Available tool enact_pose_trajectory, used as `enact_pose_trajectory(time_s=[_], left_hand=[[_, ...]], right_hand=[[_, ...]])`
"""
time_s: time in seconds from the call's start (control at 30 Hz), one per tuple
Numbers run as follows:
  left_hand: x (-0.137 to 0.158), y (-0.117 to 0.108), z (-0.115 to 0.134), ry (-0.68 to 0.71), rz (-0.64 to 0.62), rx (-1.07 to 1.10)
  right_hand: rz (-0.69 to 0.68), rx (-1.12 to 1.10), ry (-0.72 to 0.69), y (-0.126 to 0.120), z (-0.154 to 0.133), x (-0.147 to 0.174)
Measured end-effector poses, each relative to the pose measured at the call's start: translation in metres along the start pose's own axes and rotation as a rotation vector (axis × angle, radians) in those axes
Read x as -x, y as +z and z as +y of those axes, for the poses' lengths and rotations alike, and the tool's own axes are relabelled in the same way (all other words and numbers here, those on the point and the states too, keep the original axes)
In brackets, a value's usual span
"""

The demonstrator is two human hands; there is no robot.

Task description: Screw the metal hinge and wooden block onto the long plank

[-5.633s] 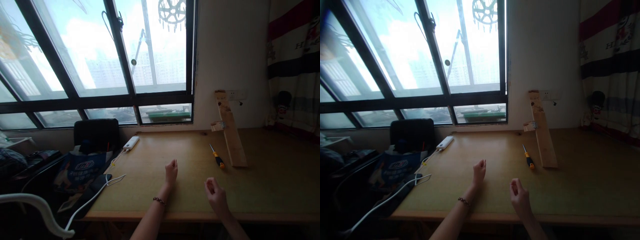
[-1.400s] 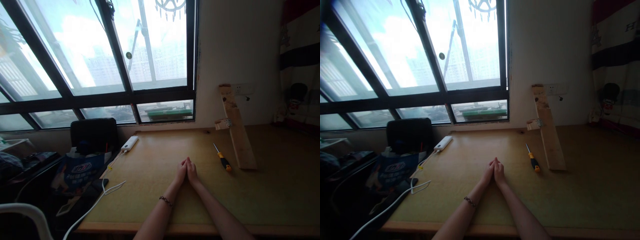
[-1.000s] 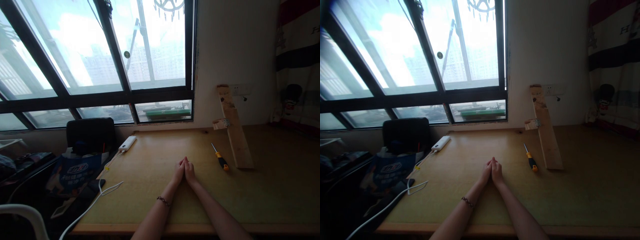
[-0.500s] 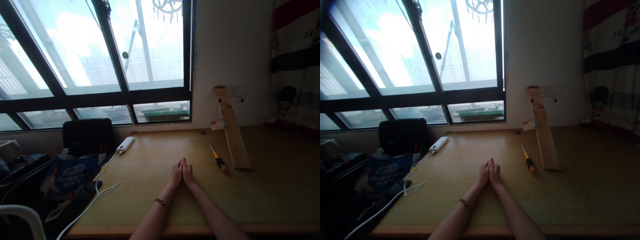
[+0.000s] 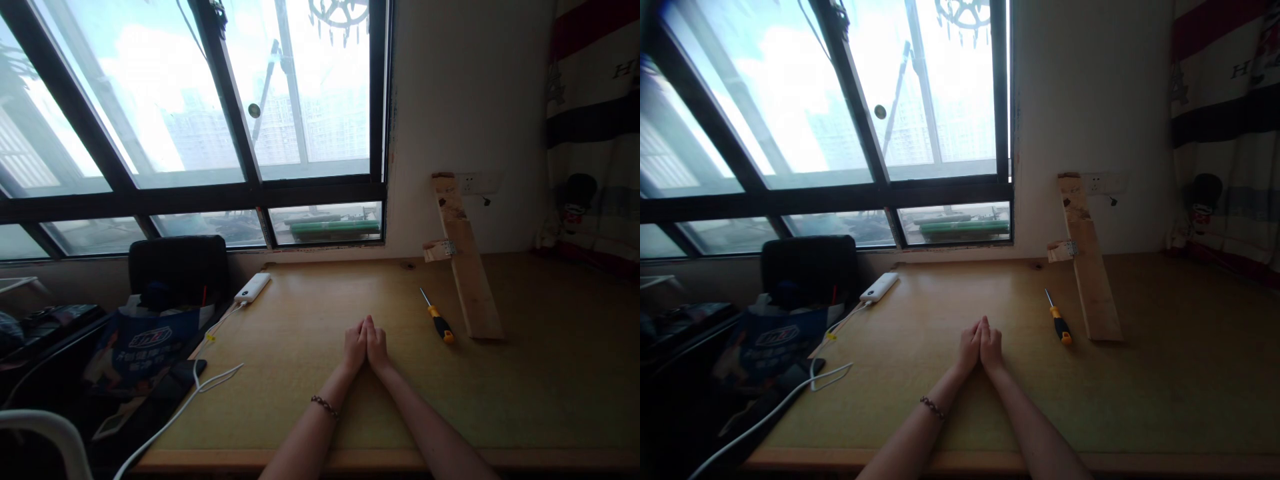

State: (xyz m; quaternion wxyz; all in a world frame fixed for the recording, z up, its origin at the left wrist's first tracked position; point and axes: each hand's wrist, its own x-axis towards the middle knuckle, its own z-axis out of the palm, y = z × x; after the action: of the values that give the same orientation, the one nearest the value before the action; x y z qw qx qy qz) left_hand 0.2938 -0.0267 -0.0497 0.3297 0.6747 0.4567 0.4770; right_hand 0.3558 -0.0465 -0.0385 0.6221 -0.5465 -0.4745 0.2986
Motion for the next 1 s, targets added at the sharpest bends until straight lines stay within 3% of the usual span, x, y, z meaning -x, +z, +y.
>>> enact_pose_trajectory(time_s=[0.83, 1.0], left_hand=[[0.002, -0.012, 0.008, 0.125, -0.019, -0.256], [0.002, -0.018, 0.009, 0.170, -0.039, -0.432]], right_hand=[[-0.030, 0.098, -0.013, -0.001, 0.002, 0.001], [-0.090, 0.344, -0.112, -0.017, -0.006, 0.001]])
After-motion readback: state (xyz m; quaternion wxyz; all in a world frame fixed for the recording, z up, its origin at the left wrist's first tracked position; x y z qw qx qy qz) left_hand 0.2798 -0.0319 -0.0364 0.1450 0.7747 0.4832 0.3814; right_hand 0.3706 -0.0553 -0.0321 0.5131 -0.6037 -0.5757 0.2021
